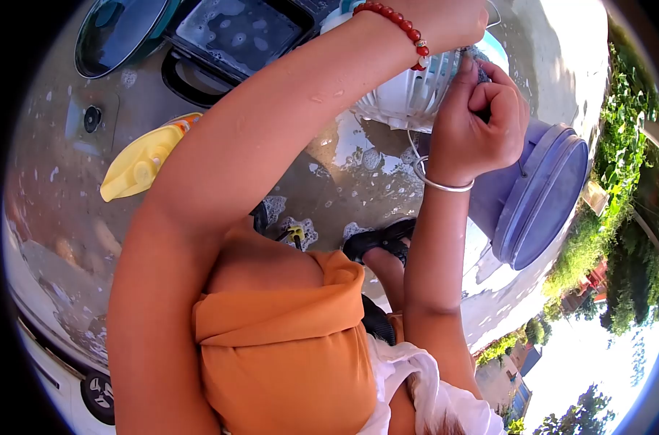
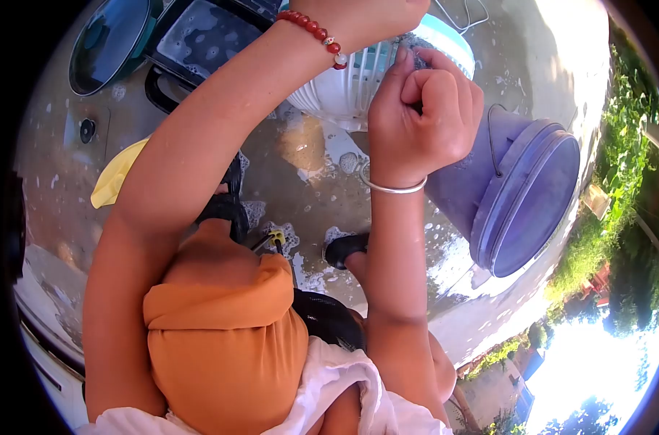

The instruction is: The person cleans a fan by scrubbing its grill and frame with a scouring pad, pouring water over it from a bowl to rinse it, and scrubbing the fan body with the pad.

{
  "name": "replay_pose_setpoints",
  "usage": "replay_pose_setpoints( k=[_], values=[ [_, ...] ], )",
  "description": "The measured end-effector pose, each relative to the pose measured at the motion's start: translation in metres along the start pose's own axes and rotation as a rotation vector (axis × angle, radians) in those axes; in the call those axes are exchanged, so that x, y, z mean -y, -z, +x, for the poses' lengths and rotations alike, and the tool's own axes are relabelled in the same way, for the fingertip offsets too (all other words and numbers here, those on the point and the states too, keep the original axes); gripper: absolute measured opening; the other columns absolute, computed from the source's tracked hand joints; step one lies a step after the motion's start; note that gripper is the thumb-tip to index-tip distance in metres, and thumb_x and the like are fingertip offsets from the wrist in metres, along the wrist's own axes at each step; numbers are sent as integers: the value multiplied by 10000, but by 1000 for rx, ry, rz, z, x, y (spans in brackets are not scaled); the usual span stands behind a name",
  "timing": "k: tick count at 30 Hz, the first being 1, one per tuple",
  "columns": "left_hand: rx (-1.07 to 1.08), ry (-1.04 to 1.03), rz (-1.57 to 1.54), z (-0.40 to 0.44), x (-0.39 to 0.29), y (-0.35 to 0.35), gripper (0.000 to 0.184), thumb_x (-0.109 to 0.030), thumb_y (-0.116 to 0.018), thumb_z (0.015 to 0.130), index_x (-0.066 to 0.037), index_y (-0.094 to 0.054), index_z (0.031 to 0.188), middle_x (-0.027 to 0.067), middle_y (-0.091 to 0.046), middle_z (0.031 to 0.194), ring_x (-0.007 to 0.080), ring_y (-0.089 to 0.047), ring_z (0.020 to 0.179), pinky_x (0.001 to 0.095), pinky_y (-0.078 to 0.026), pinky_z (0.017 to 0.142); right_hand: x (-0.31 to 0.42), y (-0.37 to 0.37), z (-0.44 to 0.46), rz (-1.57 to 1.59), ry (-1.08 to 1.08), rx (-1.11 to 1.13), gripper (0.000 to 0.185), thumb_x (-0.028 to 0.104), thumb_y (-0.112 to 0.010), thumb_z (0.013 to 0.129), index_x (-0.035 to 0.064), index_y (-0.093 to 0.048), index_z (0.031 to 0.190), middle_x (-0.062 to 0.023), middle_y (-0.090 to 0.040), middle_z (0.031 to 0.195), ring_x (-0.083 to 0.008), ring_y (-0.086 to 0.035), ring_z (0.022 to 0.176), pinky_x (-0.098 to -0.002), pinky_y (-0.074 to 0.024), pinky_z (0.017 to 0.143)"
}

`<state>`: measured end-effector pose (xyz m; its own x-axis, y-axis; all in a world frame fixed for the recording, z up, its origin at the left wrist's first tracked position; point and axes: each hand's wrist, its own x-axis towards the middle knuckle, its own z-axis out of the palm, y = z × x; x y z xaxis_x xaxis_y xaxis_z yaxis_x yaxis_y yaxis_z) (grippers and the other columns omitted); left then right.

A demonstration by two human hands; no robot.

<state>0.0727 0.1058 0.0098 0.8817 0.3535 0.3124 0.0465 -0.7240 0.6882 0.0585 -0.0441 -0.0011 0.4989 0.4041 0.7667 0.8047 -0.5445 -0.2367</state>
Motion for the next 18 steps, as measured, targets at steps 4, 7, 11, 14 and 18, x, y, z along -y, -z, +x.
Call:
replay_pose_setpoints(
  k=[4, 7, 11, 14, 18],
  values=[
    [13, -59, -72, 3, 12, 2, 325, -282, -595, 883, 2, -703, 765, 242, -685, 813, 400, -692, 803, 487, -555, 746, -16, -8, 9, 12, -68, -23, 347, 19, -806, 754, 78, -486, 632, -58, -692, 768, -239, -599, 705, -330, -464, 641],
    [24, -172, -125, 1, 24, 1, 376, -343, -626, 895, 11, -689, 783, 232, -679, 799, 395, -690, 813, 483, -552, 748, -17, 0, 5, -38, -165, 44, 278, 100, -808, 785, 68, -534, 755, -60, -704, 840, -242, -602, 690, -320, -480, 654],
    [37, -169, -32, -2, 29, 6, 435, -433, -657, 898, -5, -694, 829, 204, -695, 849, 370, -695, 844, 467, -547, 746, -3, 8, -5, 167, -143, 76, 264, 92, -778, 806, 39, -591, 986, -146, -697, 1104, -296, -616, 896, -353, -483, 830],
    [40, -182, -17, 2, 33, 5, 441, -452, -664, 891, -17, -704, 833, 192, -703, 863, 360, -699, 849, 460, -550, 742, 5, 22, -23, 95, -27, 173, 336, 62, -760, 801, 25, -617, 1102, -195, -663, 1235, -331, -589, 1041, -389, -453, 928],
    [90, -176, -29, 2, 26, 12, 431, -438, -653, 902, -16, -709, 838, 195, -706, 862, 358, -701, 846, 448, -557, 740, 11, 30, -41, -23, -21, 192, 299, -2, -724, 797, 28, -667, 1088, -179, -670, 1262, -333, -597, 1056, -396, -449, 937]
  ],
)
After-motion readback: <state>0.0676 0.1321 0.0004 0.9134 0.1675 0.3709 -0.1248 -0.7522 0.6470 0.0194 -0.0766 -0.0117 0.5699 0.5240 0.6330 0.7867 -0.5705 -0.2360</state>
